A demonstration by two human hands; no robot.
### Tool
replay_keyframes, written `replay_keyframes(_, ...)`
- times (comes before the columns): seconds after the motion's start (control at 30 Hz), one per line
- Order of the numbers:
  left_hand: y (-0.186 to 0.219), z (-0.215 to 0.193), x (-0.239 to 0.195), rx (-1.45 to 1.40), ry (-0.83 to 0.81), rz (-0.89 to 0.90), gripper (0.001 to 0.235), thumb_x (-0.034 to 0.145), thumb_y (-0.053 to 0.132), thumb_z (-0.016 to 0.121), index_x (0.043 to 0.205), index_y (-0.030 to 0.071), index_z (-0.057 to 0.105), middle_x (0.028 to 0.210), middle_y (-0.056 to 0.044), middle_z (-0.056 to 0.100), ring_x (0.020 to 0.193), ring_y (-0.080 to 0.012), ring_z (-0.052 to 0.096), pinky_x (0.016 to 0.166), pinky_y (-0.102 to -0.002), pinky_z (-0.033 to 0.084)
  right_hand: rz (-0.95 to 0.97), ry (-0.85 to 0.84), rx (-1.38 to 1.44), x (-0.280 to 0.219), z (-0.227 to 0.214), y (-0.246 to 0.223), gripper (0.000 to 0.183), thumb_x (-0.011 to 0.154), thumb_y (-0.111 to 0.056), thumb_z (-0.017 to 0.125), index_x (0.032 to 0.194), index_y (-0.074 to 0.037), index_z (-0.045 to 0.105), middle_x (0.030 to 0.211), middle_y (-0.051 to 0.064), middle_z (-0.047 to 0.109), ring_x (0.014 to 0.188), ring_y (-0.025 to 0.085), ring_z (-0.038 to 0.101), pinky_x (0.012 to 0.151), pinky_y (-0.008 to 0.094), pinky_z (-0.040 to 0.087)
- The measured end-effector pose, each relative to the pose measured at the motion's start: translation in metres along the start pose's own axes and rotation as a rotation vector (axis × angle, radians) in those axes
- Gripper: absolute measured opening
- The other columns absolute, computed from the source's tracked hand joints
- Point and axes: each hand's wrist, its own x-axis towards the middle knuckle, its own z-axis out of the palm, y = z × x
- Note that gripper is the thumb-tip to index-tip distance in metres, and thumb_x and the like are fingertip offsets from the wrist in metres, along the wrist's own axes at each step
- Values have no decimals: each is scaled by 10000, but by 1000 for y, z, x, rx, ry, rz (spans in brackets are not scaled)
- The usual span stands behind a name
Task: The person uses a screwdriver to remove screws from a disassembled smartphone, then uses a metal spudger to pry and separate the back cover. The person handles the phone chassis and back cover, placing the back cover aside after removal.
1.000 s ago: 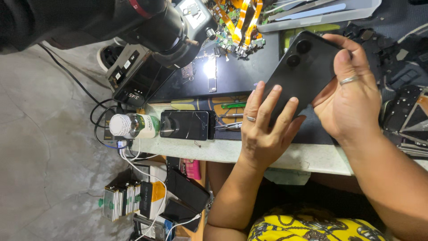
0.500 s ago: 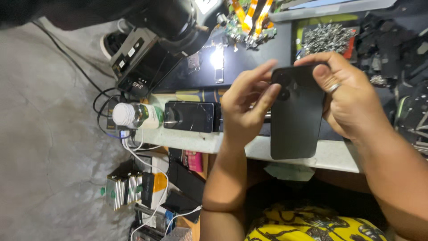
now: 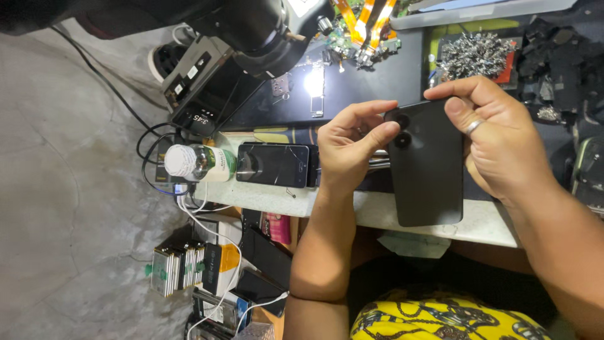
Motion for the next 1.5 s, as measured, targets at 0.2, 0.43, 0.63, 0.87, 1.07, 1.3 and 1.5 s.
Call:
replay_keyframes(0.2, 1, 1, -2, -41, -8, -27, 270, 947, -1, 782, 1204, -40, 710, 885, -21, 708, 768, -69, 638, 687, -208, 511, -97, -1, -96, 2, -2, 8, 139, 1125, -17, 538, 1206, -18, 651, 1102, 19, 648, 1023, 58, 573, 966, 209, 462)
replay_keyframes(0.43, 1, 13, -7, 115, 13, 43, 233, 999, -5, 753, 1225, -20, 699, 859, -6, 693, 743, -45, 618, 650, -184, 494, -212, 69, -325, -1, -2, 8, 102, 1127, -38, 572, 1164, -32, 667, 1117, 1, 673, 1030, 51, 572, 976, 203, 446)
replay_keyframes(0.63, 11, 11, -9, 70, -202, 23, 475, 1022, -46, 709, 1461, 48, 555, 883, 1, 659, 755, -30, 606, 679, -171, 497, -312, 131, -305, -3, 5, -2, 86, 1157, -49, 602, 1200, -20, 671, 1177, 25, 705, 1074, 67, 627, 1029, 222, 488)
replay_keyframes(0.87, 10, 13, -10, 48, -70, 95, 504, 1027, -78, 705, 1489, 7, 524, 906, -35, 685, 791, -56, 628, 719, -181, 501, 76, 49, 27, -2, -3, -17, 286, 1024, -153, 604, 1246, 18, 660, 1044, 62, 730, 884, 115, 678, 786, 239, 540)
replay_keyframes(1.07, 1, 6, -7, -127, -110, -46, 587, 967, -36, 733, 1501, 38, 500, 912, -31, 694, 789, -64, 636, 693, -204, 529, -129, 148, -94, 0, -3, -5, 260, 1069, -104, 664, 1256, 75, 640, 1048, 44, 676, 917, 83, 599, 838, 206, 484)
replay_keyframes(1.3, -16, -1, -7, -123, -153, -172, 407, 929, -66, 773, 1311, -63, 633, 992, -72, 715, 854, -113, 674, 733, -251, 566, -178, 144, 107, -3, -3, -8, 252, 1128, -138, 669, 1284, 58, 648, 1118, 73, 712, 998, 133, 674, 914, 266, 556)
replay_keyframes(1.5, -9, 1, -4, -110, 33, -71, 376, 951, -29, 738, 1309, -75, 632, 1040, -109, 760, 890, -133, 716, 775, -248, 587, 110, 21, 43, 2, -9, -3, 313, 991, -155, 641, 1234, 39, 676, 1093, 97, 744, 924, 141, 706, 850, 277, 581)
